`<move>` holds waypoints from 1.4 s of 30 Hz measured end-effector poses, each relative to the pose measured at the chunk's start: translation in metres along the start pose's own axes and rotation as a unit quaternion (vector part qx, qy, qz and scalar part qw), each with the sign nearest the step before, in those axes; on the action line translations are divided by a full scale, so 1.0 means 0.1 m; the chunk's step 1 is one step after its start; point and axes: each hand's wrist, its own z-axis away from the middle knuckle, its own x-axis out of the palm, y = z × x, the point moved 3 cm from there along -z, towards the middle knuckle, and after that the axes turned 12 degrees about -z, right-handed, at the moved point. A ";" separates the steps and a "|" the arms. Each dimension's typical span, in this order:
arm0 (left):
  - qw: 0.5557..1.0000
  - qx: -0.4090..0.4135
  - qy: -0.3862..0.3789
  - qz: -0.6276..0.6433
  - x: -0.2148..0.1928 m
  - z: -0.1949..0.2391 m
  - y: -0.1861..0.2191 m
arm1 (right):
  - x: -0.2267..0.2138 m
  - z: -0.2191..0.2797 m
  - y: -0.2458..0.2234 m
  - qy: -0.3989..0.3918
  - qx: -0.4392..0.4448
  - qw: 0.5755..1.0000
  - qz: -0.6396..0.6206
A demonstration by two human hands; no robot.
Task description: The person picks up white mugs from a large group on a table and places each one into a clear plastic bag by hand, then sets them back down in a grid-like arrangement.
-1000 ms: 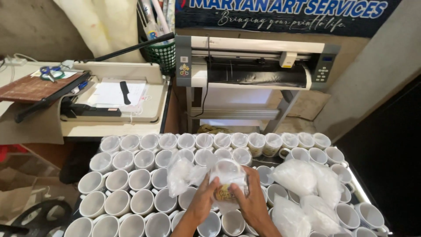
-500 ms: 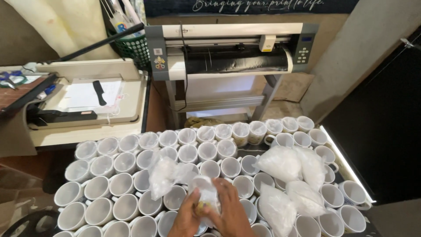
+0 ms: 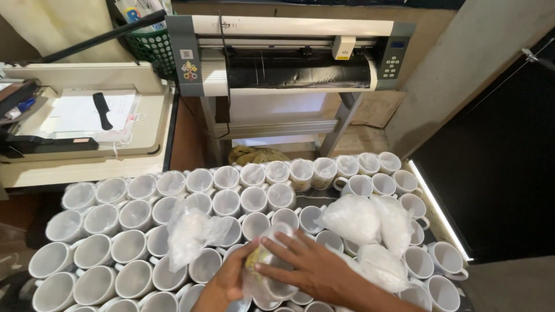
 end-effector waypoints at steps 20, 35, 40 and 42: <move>0.487 0.297 0.287 -0.769 0.23 -0.76 0.11 | -0.25 0.16 2.38 -0.011 0.366 0.927 -0.077; 0.367 0.321 0.234 -0.841 0.38 -1.35 0.47 | 0.47 0.00 2.84 -0.150 0.301 0.936 -0.103; 0.358 0.301 0.235 -0.852 0.41 -1.49 0.52 | 0.64 -0.05 2.87 -0.182 0.291 0.933 -0.105; 0.359 0.306 0.239 -0.849 0.38 -1.53 0.51 | 0.67 -0.05 2.89 -0.174 0.281 0.938 -0.106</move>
